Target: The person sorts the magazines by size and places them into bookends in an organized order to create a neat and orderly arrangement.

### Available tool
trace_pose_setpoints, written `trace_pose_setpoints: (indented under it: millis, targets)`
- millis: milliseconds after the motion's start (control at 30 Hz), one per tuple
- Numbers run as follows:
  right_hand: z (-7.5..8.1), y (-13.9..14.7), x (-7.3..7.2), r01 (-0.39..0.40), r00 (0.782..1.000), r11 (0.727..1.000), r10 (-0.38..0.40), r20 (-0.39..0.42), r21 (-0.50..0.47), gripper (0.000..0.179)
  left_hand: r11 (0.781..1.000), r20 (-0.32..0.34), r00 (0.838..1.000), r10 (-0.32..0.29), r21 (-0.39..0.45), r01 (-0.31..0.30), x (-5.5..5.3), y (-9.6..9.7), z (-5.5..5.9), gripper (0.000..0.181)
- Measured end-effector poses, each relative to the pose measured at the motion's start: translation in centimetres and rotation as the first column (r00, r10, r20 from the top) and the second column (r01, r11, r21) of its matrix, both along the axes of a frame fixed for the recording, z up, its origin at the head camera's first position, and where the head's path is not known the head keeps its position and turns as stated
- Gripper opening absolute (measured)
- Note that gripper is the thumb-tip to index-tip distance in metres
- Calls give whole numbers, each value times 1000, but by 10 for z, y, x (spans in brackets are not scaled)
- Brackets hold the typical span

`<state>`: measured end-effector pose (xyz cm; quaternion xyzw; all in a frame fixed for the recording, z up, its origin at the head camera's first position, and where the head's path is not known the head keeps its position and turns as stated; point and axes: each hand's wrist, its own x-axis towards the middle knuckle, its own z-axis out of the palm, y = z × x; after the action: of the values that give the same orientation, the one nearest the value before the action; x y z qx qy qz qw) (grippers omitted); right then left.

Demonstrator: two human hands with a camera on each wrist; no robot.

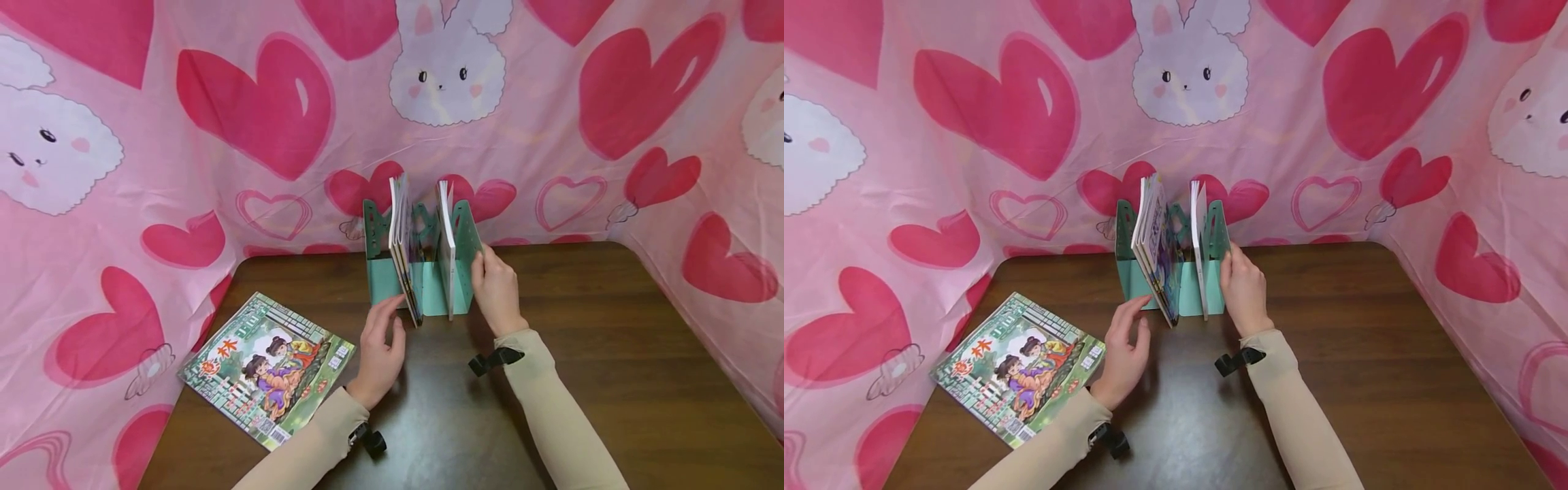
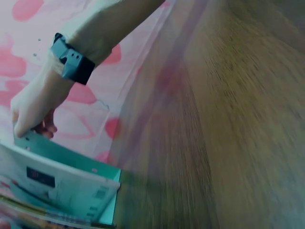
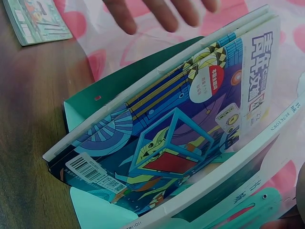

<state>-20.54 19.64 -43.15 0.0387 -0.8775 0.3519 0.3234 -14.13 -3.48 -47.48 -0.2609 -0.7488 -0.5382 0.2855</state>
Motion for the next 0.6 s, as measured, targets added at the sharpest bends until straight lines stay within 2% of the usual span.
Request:
trace_pose_setpoints:
  millis: [233, 600]
  targets:
    - [0, 1, 1, 2, 1000, 1000, -2, -5, 7, 28, 997, 73, 996, 48, -60, -44, 2, -21, 2, 48]
    - [1, 1, 0, -16, 1000, 1000, 16, 8, -20, 29, 978, 120, 979, 166, -148, -148, 1, -49, 9, 40]
